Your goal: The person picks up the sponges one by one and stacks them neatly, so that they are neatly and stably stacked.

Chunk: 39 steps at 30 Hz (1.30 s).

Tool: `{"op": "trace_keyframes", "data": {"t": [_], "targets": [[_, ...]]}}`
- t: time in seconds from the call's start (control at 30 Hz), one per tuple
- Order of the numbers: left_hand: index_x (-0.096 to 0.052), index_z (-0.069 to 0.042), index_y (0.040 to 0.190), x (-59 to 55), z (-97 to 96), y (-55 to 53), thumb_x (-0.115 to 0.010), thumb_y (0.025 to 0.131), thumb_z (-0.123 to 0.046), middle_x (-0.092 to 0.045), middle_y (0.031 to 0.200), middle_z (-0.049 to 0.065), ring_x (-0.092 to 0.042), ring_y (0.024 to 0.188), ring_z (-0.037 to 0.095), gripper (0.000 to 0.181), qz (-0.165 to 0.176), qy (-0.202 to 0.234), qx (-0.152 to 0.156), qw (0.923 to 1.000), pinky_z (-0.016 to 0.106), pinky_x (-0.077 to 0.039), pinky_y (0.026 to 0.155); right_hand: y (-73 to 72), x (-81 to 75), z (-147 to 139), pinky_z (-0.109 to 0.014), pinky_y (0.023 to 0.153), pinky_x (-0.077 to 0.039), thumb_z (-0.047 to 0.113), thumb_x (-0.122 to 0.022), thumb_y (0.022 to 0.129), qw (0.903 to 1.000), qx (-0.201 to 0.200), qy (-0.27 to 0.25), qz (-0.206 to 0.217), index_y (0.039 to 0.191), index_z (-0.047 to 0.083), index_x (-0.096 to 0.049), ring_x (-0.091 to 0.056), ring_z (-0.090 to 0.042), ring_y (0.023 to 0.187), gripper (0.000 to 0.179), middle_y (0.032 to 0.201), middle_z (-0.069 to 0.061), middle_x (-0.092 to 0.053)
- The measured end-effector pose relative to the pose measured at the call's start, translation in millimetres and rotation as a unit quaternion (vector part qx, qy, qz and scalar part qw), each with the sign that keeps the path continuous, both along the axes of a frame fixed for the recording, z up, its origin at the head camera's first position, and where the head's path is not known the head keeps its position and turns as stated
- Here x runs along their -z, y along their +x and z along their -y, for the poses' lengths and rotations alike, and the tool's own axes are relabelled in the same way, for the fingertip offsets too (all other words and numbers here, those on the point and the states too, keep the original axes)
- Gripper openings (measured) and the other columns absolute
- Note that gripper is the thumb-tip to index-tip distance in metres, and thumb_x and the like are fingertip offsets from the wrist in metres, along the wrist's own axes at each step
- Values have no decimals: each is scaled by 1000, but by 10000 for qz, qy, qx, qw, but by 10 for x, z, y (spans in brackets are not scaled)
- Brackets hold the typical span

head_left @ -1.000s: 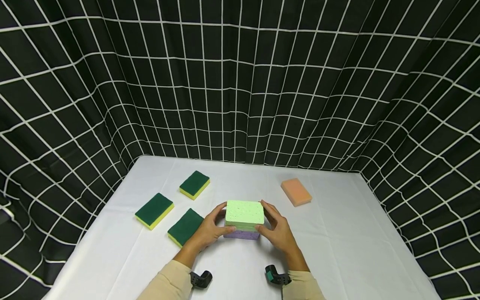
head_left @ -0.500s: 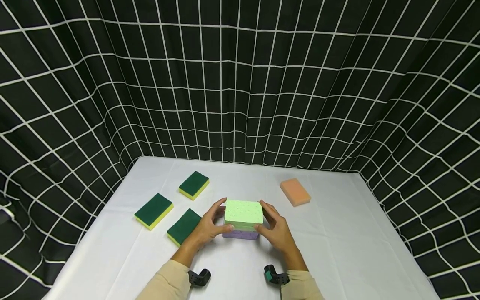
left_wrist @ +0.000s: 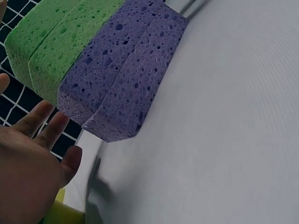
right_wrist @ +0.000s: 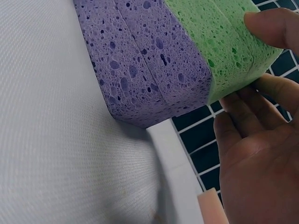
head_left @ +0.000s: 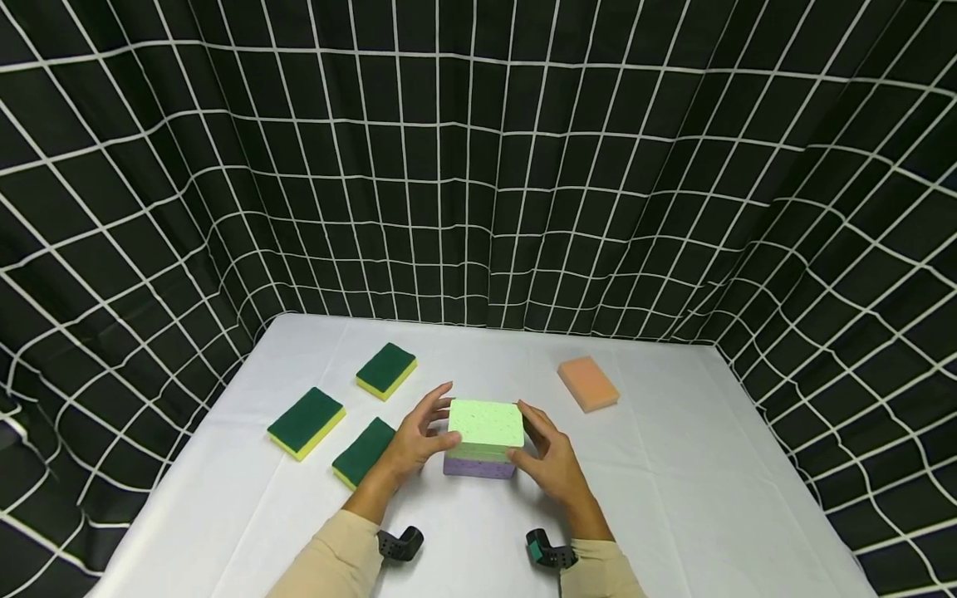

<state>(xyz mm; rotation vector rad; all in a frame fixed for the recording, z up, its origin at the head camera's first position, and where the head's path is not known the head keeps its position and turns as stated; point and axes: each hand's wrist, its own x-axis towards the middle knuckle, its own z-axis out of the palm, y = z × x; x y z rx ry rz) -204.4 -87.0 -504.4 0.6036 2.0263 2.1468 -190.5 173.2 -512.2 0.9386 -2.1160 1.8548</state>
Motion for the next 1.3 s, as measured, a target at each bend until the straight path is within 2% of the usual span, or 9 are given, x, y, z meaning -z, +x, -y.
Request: {"op": "trace_keyframes", "data": {"t": [0.2, 0.3, 0.4, 0.53, 0.63, 0.87, 1.1, 1.3], "targets": [[-30, -16, 152, -4, -27, 8, -74, 86, -15, -43, 140, 19, -42, 123, 36, 79, -103, -158, -127, 9997, 56, -30, 101, 16, -30, 17, -33, 107, -26, -16, -67, 81, 9999, 3, 33, 131, 143, -15, -28, -29, -46, 134, 74, 140, -30, -36], [-31, -13, 151, 3, -47, 7, -72, 86, -7, -46, 136, 20, -43, 121, 38, 77, -74, -208, -114, 9997, 54, -33, 98, 49, -97, 29, -37, 107, -26, -18, -66, 81, 9997, 28, 78, 210, 143, -16, -28, -28, -48, 133, 73, 140, -32, -36], [-32, -4, 149, -10, -62, 9, -69, 86, 2, -48, 132, 23, -42, 121, 42, 73, -52, -182, -48, 9998, 54, -36, 95, 99, -210, 51, -42, 106, -26, -19, -65, 80, 9997, 46, 121, 224, 141, -17, -29, -29, -49, 132, 71, 138, -36, -36], [-36, 3, 145, -142, -71, 74, -67, 85, 6, -52, 129, 23, -43, 120, 43, 67, -80, -145, -37, 9999, 53, -38, 93, 141, -313, 77, -46, 105, -26, -18, -66, 80, 9995, 65, 175, 256, 140, -19, -30, -29, -50, 131, 70, 136, -38, -36], [-38, 4, 143, -226, -79, 127, -67, 86, 5, -53, 127, 23, -44, 118, 44, 64, -139, -121, -61, 9998, 51, -39, 92, 130, -293, 71, -45, 106, -26, -17, -66, 81, 9995, 53, 152, 282, 141, -18, -30, -29, -48, 132, 70, 137, -37, -36], [-38, 4, 143, -228, -108, 142, -67, 86, 5, -54, 126, 22, -46, 117, 44, 64, -83, -33, -96, 9999, 50, -40, 92, 46, -150, -34, -35, 109, -24, -16, -65, 82, 9995, 92, -48, 290, 144, -10, -32, -29, -42, 135, 70, 142, -31, -35], [-35, 4, 145, -204, -114, 146, -66, 87, 5, -52, 126, 22, -48, 114, 39, 66, 78, -17, -144, 9999, 44, -43, 90, 67, -310, -152, -34, 108, -28, -20, -61, 82, 9988, 451, -202, -70, 141, -10, -39, -35, -42, 132, 64, 140, -25, -41], [-29, 3, 148, -173, -114, 161, -65, 89, 2, -50, 127, 20, -51, 109, 31, 69, 260, 67, -63, 9996, 37, -46, 86, 99, -546, -250, -32, 108, -29, -26, -60, 77, 9960, 601, -253, -616, 138, -15, -38, -36, -41, 131, 66, 138, -33, -38]]}}
